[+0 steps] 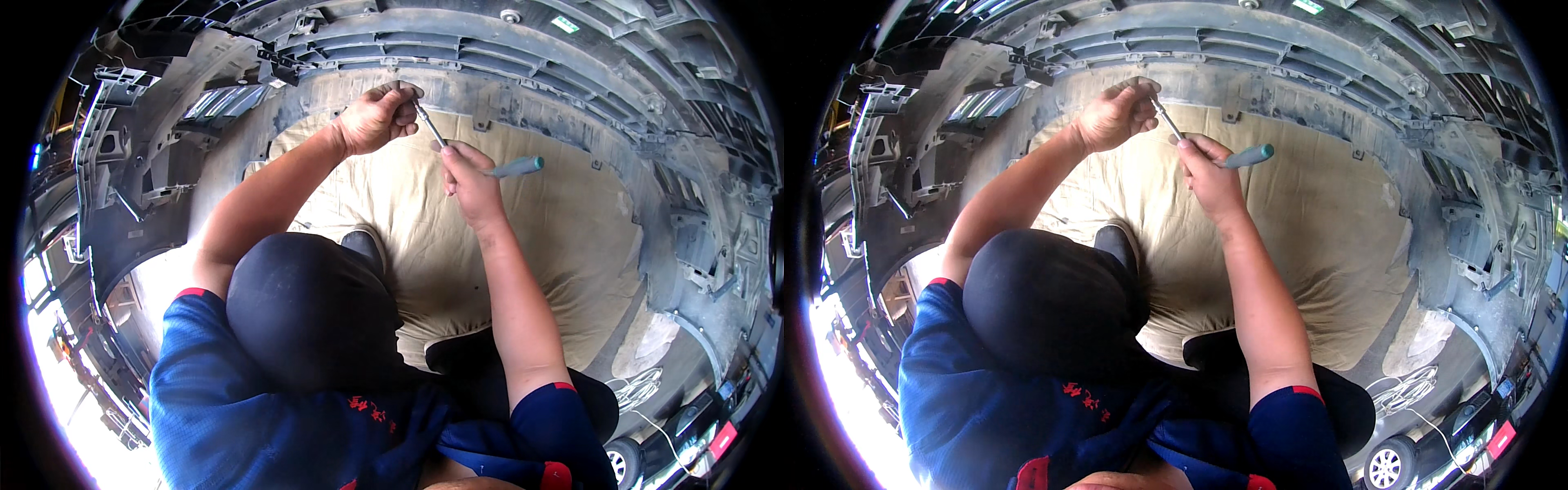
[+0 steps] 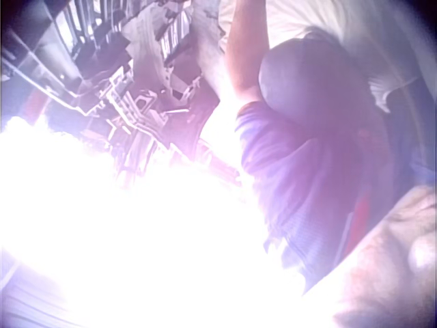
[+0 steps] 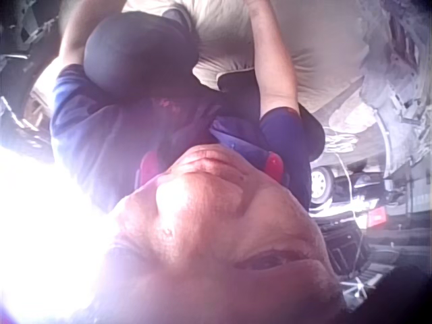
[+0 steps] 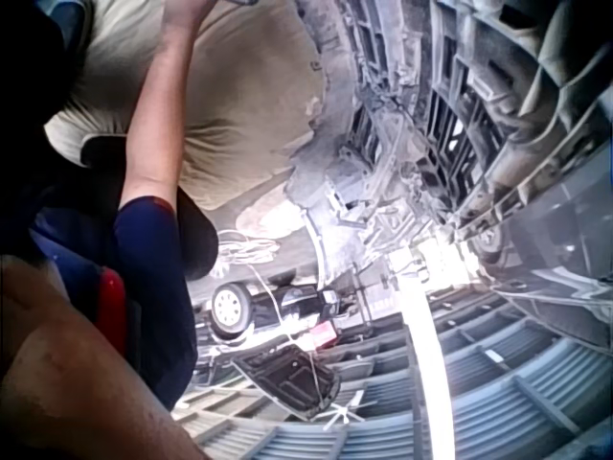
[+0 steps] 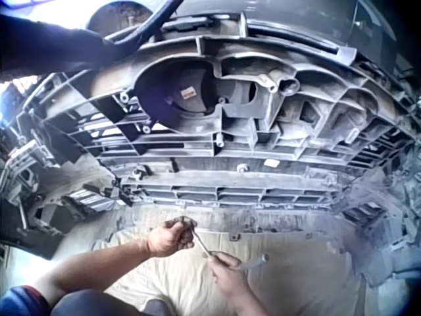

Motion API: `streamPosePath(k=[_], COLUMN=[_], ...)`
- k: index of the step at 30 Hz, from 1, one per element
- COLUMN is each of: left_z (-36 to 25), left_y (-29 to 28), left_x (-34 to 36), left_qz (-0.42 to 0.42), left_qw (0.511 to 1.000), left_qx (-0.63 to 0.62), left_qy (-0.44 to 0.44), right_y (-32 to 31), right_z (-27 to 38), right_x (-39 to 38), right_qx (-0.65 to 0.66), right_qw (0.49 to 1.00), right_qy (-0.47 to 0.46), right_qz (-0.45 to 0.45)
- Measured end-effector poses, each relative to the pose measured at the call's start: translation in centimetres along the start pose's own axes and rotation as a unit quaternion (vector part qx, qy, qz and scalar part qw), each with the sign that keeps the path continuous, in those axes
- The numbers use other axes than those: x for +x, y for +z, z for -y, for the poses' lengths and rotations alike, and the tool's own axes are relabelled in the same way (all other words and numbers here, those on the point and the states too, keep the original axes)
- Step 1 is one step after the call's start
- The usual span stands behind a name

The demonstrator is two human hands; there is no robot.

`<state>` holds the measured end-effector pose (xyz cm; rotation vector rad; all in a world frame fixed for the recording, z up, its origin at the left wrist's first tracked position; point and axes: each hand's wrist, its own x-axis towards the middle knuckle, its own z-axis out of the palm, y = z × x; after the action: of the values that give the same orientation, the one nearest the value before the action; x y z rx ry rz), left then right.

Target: The person disassembles a car bumper by loosening and removing screws and fasteners along the grille assembly using a ratchet, socket bit, and screwdriver.

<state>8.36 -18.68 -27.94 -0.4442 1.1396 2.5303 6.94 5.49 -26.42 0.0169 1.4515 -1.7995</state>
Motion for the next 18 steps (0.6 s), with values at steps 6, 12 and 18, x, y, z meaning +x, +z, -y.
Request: streamPosePath(k=[6, 12, 18], left_z=[-0.1, -0.7, -0.4], left_y=[-1.2, -2.1, -2.6], left_x=[0.2, -0.4, -0.1], left_qz=[0.02, 0.03, 0.034], left_qw=[0.997, 0.996, 0.995], left_qx=[-0.073, -0.064, -0.084], left_qy=[-0.022, -0.047, -0.052], right_y=[0.8, 0.8, 0.6], right_z=[0.0, 0.5, 0.3], right_x=[0.1, 0.2, 0.2], right_qx=[0.092, 0.069, 0.065], right_qw=[0.995, 0.997, 0.998], right_qy=[0.031, 0.042, 0.02], right_qz=[0.027, 0.013, 0.019])
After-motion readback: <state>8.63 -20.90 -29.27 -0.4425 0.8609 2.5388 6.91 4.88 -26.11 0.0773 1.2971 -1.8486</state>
